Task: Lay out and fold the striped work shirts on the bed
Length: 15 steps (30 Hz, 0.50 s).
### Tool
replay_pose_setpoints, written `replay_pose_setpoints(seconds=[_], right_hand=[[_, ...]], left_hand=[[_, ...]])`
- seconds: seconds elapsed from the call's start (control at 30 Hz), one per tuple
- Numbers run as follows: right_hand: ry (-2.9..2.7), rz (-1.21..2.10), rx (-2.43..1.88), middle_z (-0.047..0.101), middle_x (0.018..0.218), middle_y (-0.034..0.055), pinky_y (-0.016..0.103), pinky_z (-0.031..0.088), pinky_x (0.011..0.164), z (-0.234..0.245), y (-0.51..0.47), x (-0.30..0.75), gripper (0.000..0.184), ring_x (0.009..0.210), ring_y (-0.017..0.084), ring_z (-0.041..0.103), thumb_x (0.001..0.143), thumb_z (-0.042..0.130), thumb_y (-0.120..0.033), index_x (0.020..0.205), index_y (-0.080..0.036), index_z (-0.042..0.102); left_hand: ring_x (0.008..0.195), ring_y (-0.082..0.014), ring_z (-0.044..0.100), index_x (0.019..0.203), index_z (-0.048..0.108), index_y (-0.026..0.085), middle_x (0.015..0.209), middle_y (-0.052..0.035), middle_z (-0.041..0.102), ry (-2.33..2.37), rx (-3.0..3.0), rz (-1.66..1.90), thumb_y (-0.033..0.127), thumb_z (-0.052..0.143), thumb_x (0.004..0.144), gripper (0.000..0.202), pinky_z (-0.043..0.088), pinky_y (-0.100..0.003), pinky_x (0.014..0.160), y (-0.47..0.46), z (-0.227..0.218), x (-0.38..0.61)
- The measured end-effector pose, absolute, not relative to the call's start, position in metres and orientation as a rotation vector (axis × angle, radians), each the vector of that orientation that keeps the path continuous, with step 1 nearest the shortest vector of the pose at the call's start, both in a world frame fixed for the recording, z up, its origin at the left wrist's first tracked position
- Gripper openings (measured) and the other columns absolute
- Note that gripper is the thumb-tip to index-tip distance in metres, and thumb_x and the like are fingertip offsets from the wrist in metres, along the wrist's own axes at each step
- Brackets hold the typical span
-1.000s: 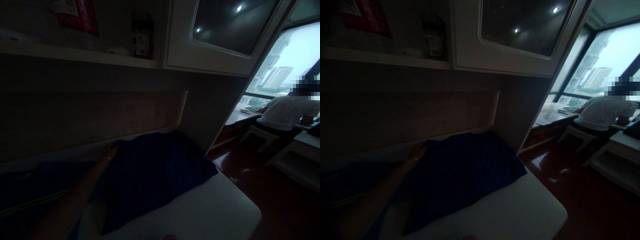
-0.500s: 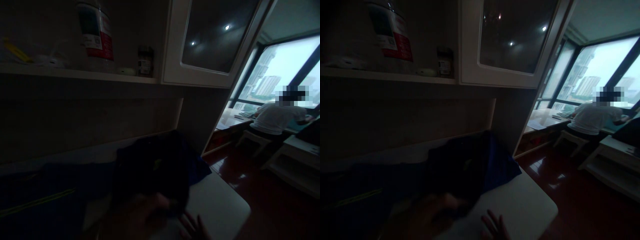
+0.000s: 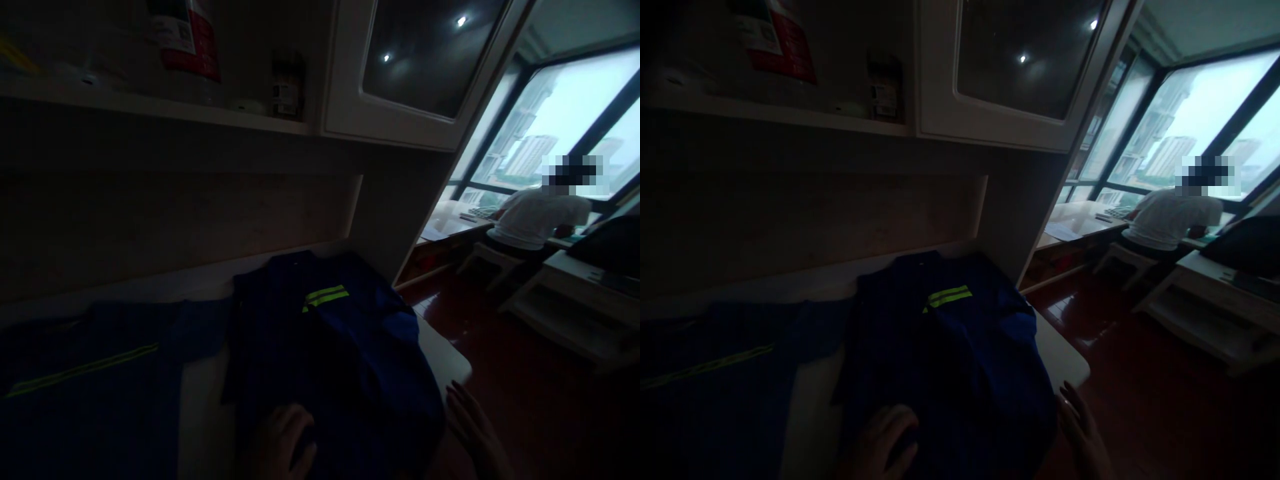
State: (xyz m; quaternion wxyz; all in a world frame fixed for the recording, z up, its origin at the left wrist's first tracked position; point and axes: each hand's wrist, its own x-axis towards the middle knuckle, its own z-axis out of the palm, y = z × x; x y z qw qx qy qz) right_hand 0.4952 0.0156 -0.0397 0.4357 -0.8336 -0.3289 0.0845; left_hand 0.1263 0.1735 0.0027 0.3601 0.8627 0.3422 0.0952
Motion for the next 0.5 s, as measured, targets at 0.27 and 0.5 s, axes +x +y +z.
replay_pose_setpoints(seconds=[0.27, 0.5], right_hand=[[-1.604, -0.03, -2.024, 0.028, 0.157, 0.0141, 0.06, 0.019, 0.116, 0.017, 0.119, 0.392, 0.079, 0.145, 0.033, 0.022, 0.082, 0.06, -0.058, 0.147, -0.02, 0.035], [-1.639, 0.234, -2.073, 0.068, 0.12, 0.0096, 0.048, 0.035, 0.111, 0.022, 0.147, 0.407, 0.055, 0.109, 0.024, 0.063, 0.084, 0.042, -0.022, 0.138, -0.018, 0.05]], left_hand=[[0.118, -0.0351, 0.059, 0.124, 0.065, 0.029, 0.133, -0.0128, 0.062, 1.296, 2.629, 0.395, 0.042, 0.051, 0.087, 0.042, 0.045, -0.063, 0.102, 0.16, -0.06, 0.101], [0.126, -0.0368, 0.053, 0.124, 0.065, 0.024, 0.137, -0.0136, 0.058, 1.709, 2.615, 0.255, 0.036, 0.042, 0.092, 0.042, 0.03, -0.075, 0.104, 0.157, -0.049, 0.074]])
